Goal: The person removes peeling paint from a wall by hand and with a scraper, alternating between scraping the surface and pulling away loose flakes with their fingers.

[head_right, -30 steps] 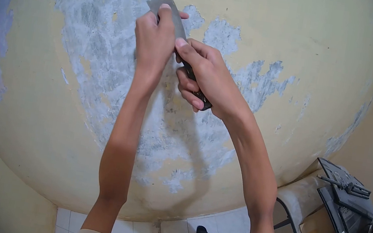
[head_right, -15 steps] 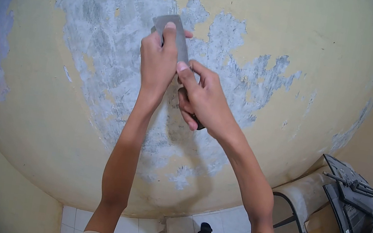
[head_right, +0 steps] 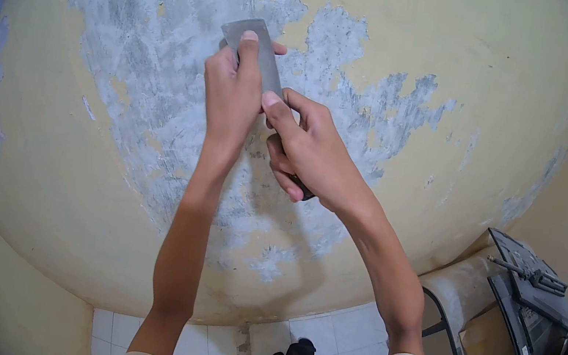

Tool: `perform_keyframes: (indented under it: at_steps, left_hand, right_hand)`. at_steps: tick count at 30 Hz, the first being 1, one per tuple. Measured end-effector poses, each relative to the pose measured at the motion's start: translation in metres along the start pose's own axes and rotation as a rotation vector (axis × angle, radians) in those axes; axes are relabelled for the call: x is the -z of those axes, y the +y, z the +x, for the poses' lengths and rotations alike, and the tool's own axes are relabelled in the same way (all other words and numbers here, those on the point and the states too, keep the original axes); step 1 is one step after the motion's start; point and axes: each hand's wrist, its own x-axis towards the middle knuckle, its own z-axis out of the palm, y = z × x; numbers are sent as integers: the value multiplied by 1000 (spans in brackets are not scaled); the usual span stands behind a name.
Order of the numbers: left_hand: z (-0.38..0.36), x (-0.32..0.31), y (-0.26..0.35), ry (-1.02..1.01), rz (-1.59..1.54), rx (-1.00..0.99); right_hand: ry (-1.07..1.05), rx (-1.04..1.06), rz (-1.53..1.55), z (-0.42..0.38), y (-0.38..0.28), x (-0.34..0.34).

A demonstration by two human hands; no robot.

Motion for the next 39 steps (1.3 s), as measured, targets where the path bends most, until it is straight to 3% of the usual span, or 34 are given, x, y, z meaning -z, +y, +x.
perform_keyframes:
  at_steps: [15, 18, 39]
  left_hand:
    - [20, -13, 9, 81, 77, -93]
    - [2, -16, 3, 119, 43, -49]
    - [6, -24, 5, 190, 67, -38]
  right_hand:
    - [-59, 44, -49, 12, -22, 17]
    - [-130, -39, -79, 5, -12, 26]
    - [-149, 24, -126, 12, -14, 36]
